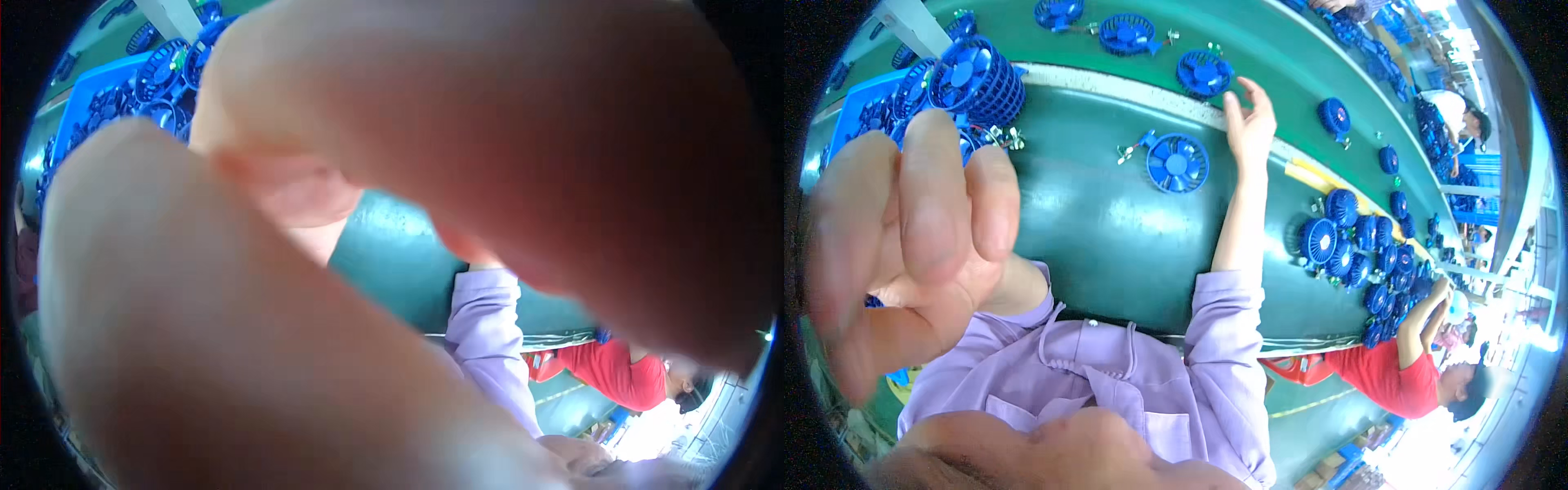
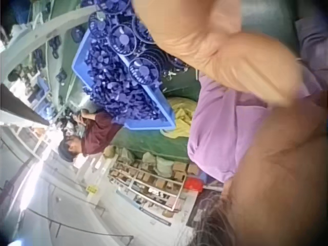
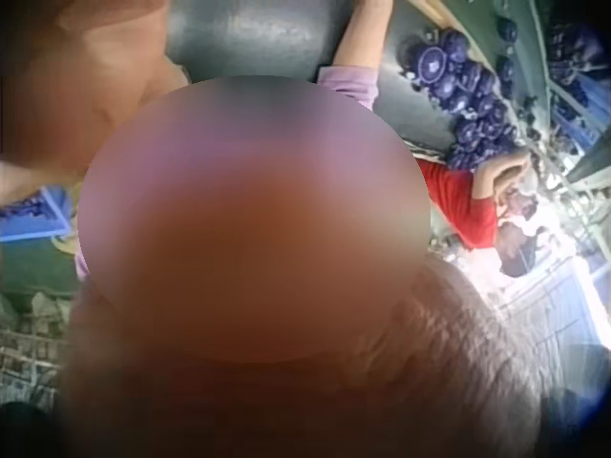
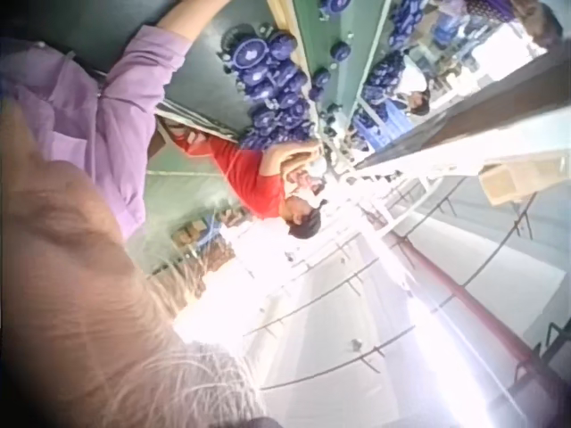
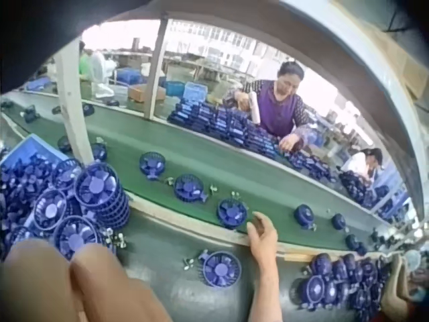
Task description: The person assembles portable fans at a factory workbench, picking up fan housings and grilles, snapping the grilles onto the housings by hand, and placing the assembled parts onto the conveyor table.
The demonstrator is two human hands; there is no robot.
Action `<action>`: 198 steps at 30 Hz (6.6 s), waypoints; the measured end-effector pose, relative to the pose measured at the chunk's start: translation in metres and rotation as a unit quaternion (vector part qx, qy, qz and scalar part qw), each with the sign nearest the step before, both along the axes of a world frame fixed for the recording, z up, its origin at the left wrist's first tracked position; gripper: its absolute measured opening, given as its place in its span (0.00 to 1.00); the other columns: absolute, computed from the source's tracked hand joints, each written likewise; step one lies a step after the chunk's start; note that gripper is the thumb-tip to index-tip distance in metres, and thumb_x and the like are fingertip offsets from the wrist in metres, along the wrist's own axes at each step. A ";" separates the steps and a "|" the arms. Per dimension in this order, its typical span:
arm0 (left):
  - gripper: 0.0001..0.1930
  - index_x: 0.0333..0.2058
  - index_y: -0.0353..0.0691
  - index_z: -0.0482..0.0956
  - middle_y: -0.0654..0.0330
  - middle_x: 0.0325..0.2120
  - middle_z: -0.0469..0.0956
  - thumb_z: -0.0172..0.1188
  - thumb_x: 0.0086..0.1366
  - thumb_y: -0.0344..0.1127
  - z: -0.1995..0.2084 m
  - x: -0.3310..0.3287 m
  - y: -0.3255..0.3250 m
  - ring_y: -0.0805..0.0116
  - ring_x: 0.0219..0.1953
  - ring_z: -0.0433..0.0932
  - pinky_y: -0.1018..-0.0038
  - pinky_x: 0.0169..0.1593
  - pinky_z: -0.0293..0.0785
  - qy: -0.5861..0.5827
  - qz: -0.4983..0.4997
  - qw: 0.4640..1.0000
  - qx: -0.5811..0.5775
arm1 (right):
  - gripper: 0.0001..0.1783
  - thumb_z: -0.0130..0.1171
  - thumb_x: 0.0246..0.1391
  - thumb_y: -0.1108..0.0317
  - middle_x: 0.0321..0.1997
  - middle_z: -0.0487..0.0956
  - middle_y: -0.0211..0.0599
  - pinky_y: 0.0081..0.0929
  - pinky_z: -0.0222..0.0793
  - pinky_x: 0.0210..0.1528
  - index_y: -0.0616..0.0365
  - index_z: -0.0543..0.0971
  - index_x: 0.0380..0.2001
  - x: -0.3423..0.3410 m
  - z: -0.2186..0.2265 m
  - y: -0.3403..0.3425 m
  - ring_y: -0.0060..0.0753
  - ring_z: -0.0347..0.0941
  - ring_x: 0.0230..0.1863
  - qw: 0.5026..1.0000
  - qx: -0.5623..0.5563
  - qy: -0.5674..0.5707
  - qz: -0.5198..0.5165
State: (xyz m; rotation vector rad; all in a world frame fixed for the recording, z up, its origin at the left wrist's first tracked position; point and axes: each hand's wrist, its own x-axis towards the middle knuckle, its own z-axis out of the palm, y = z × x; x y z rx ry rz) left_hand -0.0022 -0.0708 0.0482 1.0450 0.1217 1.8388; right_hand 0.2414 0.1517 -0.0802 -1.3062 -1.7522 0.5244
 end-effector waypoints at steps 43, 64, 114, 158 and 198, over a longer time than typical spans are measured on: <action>0.11 0.43 0.33 0.72 0.56 0.40 0.73 0.50 0.61 0.22 -0.165 0.070 0.012 0.67 0.31 0.79 0.74 0.36 0.75 0.330 0.197 0.899 -0.211 | 0.47 0.77 0.30 0.53 0.63 0.62 0.59 0.44 0.70 0.56 0.49 0.67 0.57 -0.220 -0.006 0.099 0.58 0.66 0.59 0.972 0.121 -0.175 0.104; 0.05 0.32 0.38 0.77 0.55 0.31 0.77 0.54 0.57 0.27 -0.182 0.075 0.007 0.57 0.36 0.78 0.63 0.41 0.74 0.445 0.267 0.848 -0.108 | 0.44 0.75 0.33 0.65 0.67 0.61 0.53 0.39 0.58 0.66 0.53 0.69 0.58 -0.100 0.064 -0.127 0.50 0.61 0.66 0.958 0.057 -0.076 0.271; 0.06 0.38 0.35 0.77 0.57 0.44 0.78 0.52 0.64 0.26 -0.168 0.041 -0.056 0.70 0.44 0.77 0.75 0.47 0.74 0.358 -0.053 0.909 -0.207 | 0.22 0.70 0.39 0.67 0.50 0.75 0.44 0.38 0.68 0.56 0.53 0.78 0.42 -0.207 0.012 0.052 0.48 0.71 0.53 0.918 0.102 -0.213 0.320; 0.06 0.37 0.35 0.77 0.57 0.37 0.79 0.54 0.61 0.25 -0.169 0.037 -0.054 0.63 0.38 0.80 0.70 0.42 0.76 0.436 0.016 0.886 -0.156 | 0.45 0.80 0.29 0.63 0.48 0.79 0.46 0.34 0.70 0.54 0.63 0.69 0.52 -0.132 -0.024 -0.114 0.40 0.77 0.49 0.973 0.019 -0.045 0.227; 0.36 0.66 0.38 0.52 0.51 0.65 0.59 0.52 0.67 0.51 -0.103 -0.118 -0.152 0.53 0.69 0.54 0.50 0.68 0.37 0.547 0.624 0.543 -0.132 | 0.61 0.75 0.35 0.64 0.59 0.65 0.57 0.44 0.65 0.57 0.66 0.47 0.67 -0.213 0.035 -0.283 0.59 0.63 0.58 0.935 0.085 -0.073 0.336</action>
